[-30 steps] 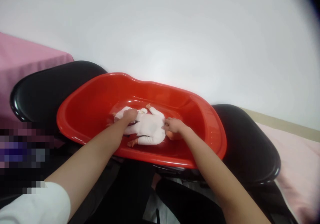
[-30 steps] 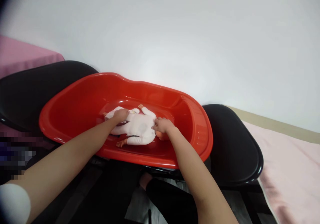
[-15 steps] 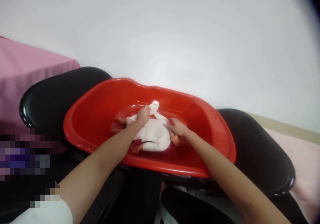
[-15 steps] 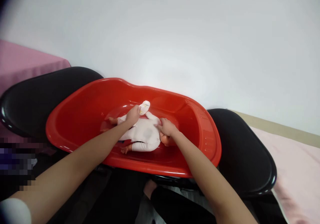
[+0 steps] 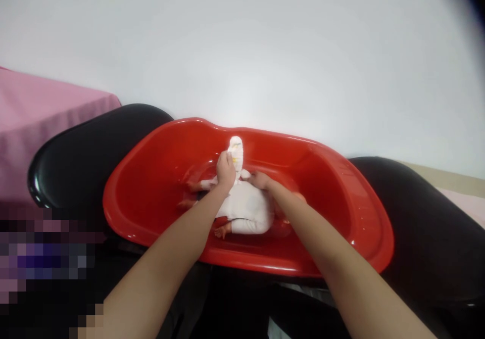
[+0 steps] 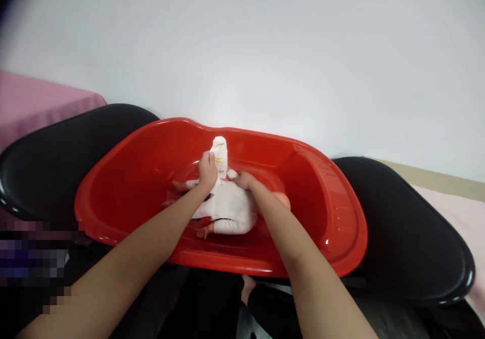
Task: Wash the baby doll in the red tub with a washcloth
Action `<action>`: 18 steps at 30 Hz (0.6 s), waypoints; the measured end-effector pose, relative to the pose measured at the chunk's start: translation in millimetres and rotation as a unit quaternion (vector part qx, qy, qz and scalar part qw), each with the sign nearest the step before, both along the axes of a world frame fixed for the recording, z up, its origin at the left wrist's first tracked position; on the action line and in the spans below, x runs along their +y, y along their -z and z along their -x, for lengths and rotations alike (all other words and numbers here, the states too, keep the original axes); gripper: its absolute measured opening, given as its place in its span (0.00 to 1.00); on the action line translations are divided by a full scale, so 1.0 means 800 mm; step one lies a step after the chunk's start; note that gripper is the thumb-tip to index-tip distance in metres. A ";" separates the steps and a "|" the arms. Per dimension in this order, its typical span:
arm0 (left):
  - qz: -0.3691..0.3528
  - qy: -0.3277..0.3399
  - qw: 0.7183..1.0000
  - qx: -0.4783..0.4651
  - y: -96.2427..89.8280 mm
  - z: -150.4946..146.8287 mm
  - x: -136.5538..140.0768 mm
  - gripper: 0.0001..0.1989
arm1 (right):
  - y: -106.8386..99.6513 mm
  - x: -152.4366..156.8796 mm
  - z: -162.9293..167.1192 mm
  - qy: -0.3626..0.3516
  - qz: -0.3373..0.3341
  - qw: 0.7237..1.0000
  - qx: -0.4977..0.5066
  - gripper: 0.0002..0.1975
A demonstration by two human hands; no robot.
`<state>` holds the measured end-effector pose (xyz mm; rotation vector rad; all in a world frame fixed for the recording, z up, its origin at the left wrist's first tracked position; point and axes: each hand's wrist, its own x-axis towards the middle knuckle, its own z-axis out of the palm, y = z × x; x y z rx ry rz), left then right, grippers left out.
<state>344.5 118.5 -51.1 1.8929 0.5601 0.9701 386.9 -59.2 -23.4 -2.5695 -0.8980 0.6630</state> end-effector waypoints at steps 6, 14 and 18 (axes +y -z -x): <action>0.018 -0.041 0.991 -0.127 -0.015 -0.004 0.004 0.14 | -0.019 0.023 0.005 0.025 -0.025 0.996 0.087 0.30; -0.153 0.123 0.979 -0.062 -0.008 0.003 -0.015 0.18 | -0.003 0.030 0.001 -0.100 0.063 0.989 -0.087 0.22; -0.237 0.313 0.916 0.081 0.024 0.000 -0.033 0.18 | -0.025 -0.007 0.017 -0.233 0.035 0.963 -0.133 0.20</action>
